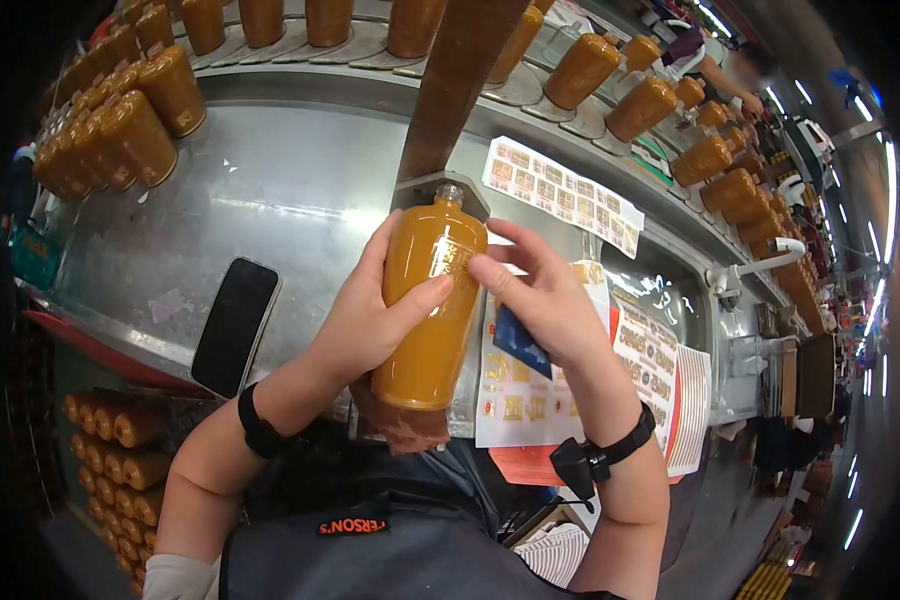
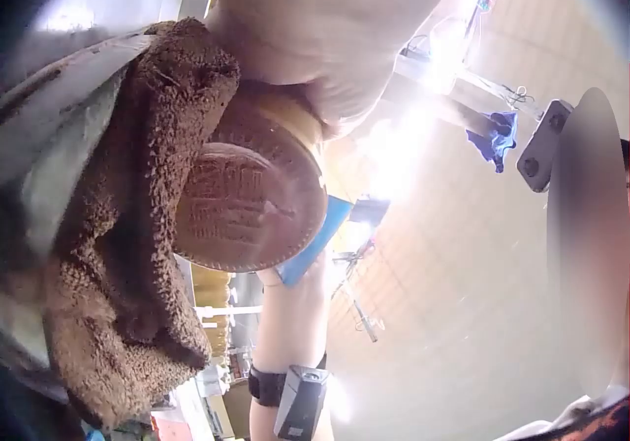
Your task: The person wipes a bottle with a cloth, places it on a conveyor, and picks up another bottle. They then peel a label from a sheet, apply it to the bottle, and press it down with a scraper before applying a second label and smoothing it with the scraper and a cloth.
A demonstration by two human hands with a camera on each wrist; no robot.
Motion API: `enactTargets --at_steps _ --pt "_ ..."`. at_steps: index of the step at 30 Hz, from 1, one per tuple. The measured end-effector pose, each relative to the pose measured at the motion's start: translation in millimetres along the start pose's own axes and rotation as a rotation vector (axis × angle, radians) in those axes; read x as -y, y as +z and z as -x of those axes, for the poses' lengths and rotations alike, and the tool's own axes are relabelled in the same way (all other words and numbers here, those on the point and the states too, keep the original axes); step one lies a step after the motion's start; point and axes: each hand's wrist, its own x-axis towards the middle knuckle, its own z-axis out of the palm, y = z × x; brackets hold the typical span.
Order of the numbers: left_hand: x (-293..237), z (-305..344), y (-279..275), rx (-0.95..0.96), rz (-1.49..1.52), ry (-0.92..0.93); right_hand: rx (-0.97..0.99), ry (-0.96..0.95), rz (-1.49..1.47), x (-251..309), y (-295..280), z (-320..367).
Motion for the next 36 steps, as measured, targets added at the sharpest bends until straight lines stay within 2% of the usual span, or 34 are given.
enactTargets --at_steps 3,6,11,15,18,20,23,26,36 --pt "-0.1 8.7 -5.8 -0.003 -0.022 0.015 0.101 -0.001 -0.13 -8.2 19.7 1.6" --pt "0.5 10.9 -5.2 0.003 -0.113 0.093 0.037 -0.054 -0.128 -6.7 24.7 0.6" --pt "-7.4 11.9 -3.3 0.013 0.112 -0.018 0.025 0.005 -0.207 -3.9 24.6 0.5" --pt "-0.5 11.0 -5.3 0.02 -0.018 0.02 0.033 0.004 -0.226 -7.3 24.3 1.5" --pt "-7.2 12.1 -7.6 0.045 0.002 0.013 0.036 -0.025 -0.249 -10.3 23.3 1.4" --pt "-11.2 10.7 -12.2 0.074 0.133 -0.064 0.07 0.058 -0.302 -12.3 16.2 2.0" --pt "-12.3 9.8 -15.7 0.096 0.148 -0.101 0.068 0.106 -0.292 -12.9 13.2 -0.2" --pt "-5.0 10.1 -14.2 0.086 0.043 -0.042 0.073 0.002 -0.317 -8.5 23.3 1.0" --pt "-12.0 12.1 -10.9 0.081 0.011 -0.058 0.107 -0.035 -0.324 -16.6 18.2 -0.2"
